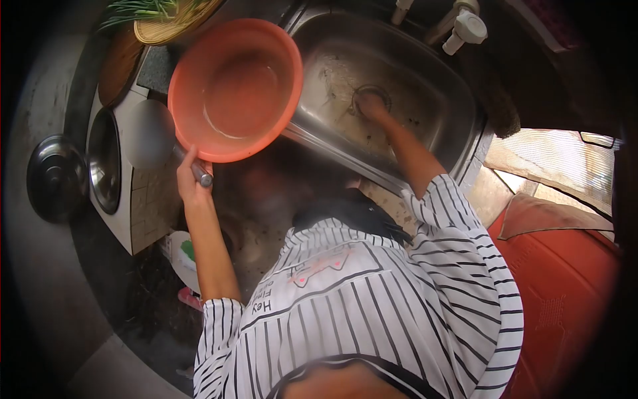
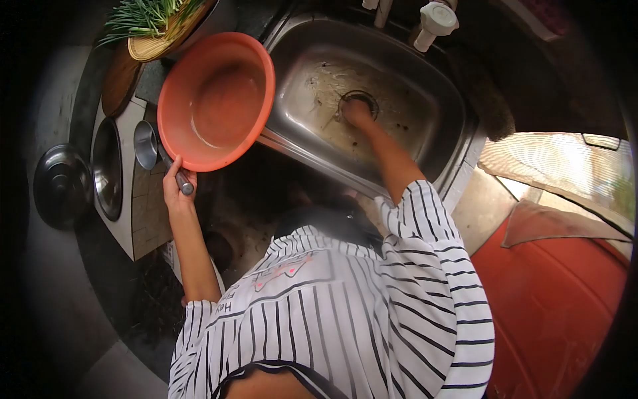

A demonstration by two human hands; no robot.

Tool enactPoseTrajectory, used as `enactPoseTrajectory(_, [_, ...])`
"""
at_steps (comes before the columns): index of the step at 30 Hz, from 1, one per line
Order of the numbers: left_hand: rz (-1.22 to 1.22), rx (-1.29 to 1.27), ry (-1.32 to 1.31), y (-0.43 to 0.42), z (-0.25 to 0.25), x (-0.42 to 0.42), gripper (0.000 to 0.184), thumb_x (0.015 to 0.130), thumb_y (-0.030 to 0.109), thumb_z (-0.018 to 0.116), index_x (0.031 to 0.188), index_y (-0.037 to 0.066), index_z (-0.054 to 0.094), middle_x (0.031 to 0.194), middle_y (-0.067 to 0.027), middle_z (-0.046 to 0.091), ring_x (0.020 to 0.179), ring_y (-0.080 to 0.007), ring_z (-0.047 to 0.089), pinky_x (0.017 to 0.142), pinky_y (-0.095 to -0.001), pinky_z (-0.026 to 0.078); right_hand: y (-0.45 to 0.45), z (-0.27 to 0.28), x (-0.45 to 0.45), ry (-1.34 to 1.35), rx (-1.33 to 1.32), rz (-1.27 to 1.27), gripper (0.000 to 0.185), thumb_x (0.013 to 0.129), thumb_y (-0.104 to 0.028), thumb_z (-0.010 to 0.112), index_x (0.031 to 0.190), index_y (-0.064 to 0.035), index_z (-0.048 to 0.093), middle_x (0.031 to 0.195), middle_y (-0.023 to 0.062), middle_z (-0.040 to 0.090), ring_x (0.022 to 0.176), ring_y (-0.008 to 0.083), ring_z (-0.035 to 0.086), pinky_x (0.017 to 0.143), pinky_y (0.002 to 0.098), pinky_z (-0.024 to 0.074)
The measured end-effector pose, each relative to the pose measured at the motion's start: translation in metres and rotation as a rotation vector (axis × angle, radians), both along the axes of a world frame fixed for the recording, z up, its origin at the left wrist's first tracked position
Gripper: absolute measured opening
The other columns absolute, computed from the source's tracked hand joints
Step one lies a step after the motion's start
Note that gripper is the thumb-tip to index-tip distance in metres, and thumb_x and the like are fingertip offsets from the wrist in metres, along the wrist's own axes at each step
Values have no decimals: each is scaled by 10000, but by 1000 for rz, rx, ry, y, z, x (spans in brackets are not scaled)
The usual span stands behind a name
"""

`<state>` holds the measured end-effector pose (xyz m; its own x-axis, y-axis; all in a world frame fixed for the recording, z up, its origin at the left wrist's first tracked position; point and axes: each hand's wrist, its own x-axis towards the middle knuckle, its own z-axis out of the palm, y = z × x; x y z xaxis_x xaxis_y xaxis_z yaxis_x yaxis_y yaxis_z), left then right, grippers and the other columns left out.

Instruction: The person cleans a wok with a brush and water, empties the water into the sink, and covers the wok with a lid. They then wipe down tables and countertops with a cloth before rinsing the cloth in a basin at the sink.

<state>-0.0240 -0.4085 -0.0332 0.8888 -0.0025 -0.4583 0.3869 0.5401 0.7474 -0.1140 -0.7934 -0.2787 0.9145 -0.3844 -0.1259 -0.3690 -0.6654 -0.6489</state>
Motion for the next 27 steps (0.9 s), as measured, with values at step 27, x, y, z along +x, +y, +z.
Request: enactPoseTrajectory(27, [-140,5,-35,3,-4,3,234,741,2,556,969,-13,504,957,-97,561,882,-198,556,766,-307,481,-45,200,-194,-209,585,-175,181,759,-116,577,906,-11,587,752,14,560,682,73,504,624,199,417])
